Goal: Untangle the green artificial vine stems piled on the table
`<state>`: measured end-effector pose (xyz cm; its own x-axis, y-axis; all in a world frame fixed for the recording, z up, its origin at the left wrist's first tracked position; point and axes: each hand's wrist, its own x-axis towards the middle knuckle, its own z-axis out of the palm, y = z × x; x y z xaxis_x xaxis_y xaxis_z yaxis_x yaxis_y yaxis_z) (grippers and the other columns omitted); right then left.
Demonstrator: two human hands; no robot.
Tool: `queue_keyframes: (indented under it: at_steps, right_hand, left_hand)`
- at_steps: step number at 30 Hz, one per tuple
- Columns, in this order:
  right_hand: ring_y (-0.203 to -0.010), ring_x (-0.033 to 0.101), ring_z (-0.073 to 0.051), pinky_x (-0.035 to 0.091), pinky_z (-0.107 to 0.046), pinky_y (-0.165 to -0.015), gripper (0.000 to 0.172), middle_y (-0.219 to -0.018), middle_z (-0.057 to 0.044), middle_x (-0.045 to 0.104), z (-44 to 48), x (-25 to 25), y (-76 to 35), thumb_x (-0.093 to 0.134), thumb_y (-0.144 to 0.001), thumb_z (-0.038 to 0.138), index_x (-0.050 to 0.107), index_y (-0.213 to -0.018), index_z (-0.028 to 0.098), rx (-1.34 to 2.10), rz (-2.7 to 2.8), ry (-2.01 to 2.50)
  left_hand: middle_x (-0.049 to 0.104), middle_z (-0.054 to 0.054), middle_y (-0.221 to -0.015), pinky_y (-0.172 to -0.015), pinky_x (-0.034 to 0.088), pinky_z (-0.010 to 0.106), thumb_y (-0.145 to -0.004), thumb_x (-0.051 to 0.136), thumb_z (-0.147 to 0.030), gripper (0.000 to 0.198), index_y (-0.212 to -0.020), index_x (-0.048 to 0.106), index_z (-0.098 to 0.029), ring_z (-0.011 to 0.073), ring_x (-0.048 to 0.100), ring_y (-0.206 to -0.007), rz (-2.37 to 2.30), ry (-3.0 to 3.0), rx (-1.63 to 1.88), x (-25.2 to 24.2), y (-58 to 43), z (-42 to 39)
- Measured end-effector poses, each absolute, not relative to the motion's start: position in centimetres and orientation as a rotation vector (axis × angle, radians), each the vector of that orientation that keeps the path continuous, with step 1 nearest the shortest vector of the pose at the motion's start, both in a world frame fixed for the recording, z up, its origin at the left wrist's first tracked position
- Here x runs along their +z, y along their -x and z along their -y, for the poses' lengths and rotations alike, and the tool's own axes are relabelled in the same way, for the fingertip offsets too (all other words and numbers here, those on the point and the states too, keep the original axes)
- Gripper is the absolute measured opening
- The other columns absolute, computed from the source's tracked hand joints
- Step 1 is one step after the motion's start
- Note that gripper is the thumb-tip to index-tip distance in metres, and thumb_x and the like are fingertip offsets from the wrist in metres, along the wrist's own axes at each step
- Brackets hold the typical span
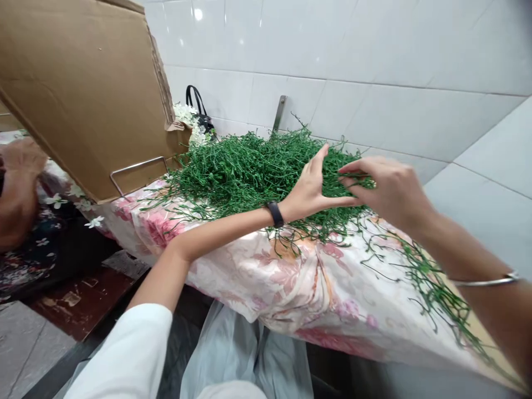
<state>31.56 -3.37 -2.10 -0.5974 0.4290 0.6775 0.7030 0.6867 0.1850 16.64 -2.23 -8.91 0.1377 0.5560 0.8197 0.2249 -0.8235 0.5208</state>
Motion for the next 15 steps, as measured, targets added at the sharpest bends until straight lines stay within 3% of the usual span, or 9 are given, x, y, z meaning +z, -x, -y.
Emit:
queue_keyframes:
  at_steps: [2,5,7,9,12,15]
  right_hand:
    - [-0.072,0.059,-0.021,0.045,-0.035,-0.067,0.011,-0.08,-0.007,0.066,4.0,-3.6,-31.5,0.052,-0.078,0.026,0.061,-0.083,0.021,-0.529,2.232,0.843]
    - [-0.079,0.059,-0.02,0.045,-0.036,-0.073,0.01,-0.081,-0.004,0.065,4.5,-5.5,-31.4,0.054,-0.08,0.028,0.06,-0.086,0.024,-0.482,2.237,0.776]
    - [-0.08,0.059,-0.02,0.044,-0.037,-0.074,0.01,-0.081,-0.004,0.065,4.7,-6.6,-31.2,0.053,-0.081,0.027,0.06,-0.088,0.025,-0.449,2.259,0.761]
    - [-0.079,0.058,-0.019,0.044,-0.037,-0.074,0.012,-0.082,-0.004,0.065,4.8,-7.5,-31.1,0.054,-0.081,0.026,0.06,-0.091,0.025,-0.327,2.248,0.766]
    - [-0.079,0.059,-0.017,0.047,-0.035,-0.075,0.017,-0.087,-0.003,0.064,4.8,-8.7,-31.2,0.058,-0.079,0.026,0.06,-0.095,0.025,-0.02,2.129,0.788]
    - [-0.082,0.06,-0.016,0.048,-0.033,-0.077,0.019,-0.09,-0.001,0.064,4.5,-9.8,-31.6,0.062,-0.076,0.029,0.061,-0.094,0.026,0.293,1.967,0.82]
  left_hand:
    - [0.056,0.016,-0.115,-0.093,0.04,0.042,-0.064,0.069,-0.048,0.087,-0.131,0.027,-0.014,0.0263,0.052,-0.111,-0.646,-2.024,1.396,-9.4,-15.9,1.8]
    - [0.063,0.006,-0.082,-0.075,0.046,0.032,-0.073,0.061,-0.042,0.036,-0.09,0.057,-0.011,0.0157,0.06,-0.079,-0.545,-1.943,1.096,-10.0,-14.1,1.9]
    - [0.06,0.002,-0.073,-0.071,0.045,0.029,-0.071,0.064,-0.037,0.026,-0.077,0.058,-0.011,0.0113,0.057,-0.071,-0.554,-1.971,1.116,-10.3,-13.0,1.9]
    - [0.06,0.001,-0.075,-0.073,0.044,0.027,-0.069,0.066,-0.032,0.022,-0.075,0.058,-0.012,0.0093,0.056,-0.071,-0.552,-1.907,1.119,-10.6,-12.3,1.8]
    - [0.062,0.001,-0.077,-0.073,0.045,0.026,-0.068,0.068,-0.027,0.024,-0.083,0.055,-0.014,0.009,0.058,-0.072,-0.525,-1.707,1.101,-11.0,-12.0,1.7]
    - [0.063,0.0,-0.071,-0.063,0.044,0.023,-0.073,0.064,-0.03,0.026,-0.091,0.052,-0.015,0.0087,0.057,-0.065,-0.515,-1.655,1.057,-11.5,-12.2,1.8]
